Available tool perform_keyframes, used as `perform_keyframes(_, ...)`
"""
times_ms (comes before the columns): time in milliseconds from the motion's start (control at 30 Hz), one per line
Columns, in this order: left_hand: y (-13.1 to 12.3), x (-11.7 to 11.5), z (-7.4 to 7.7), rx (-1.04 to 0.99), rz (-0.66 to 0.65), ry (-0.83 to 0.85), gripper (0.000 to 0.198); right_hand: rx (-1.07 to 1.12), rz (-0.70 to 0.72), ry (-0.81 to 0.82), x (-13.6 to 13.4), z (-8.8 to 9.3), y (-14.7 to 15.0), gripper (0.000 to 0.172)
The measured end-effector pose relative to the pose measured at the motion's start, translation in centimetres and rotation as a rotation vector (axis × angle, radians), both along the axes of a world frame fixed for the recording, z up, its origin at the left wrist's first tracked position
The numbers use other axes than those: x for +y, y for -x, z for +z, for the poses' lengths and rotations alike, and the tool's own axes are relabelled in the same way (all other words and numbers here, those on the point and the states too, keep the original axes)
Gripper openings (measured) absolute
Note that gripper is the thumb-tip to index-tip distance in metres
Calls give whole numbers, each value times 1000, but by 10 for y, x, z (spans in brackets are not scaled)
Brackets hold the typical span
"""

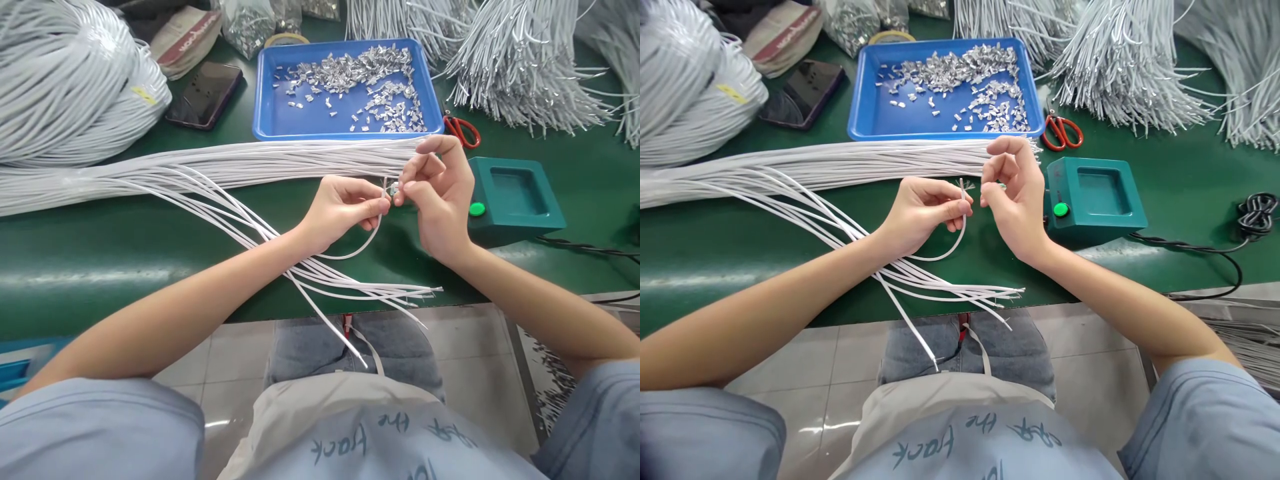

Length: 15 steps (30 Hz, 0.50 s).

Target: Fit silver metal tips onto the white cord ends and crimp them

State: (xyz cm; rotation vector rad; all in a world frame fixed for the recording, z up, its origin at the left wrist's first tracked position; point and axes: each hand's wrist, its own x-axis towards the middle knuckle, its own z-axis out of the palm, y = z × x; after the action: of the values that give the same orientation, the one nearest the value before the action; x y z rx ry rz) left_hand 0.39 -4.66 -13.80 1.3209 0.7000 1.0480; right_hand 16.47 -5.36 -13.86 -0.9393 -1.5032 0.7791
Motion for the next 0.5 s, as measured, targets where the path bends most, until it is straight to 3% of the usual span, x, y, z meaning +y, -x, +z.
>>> perform_keyframes(200,0,0,-1,18,-2,-16,43,39,116,30,2,1,0,35)
perform_keyframes(500,0,2,-3,-21,-11,-6,40,-35,108,54,3,1,0,43)
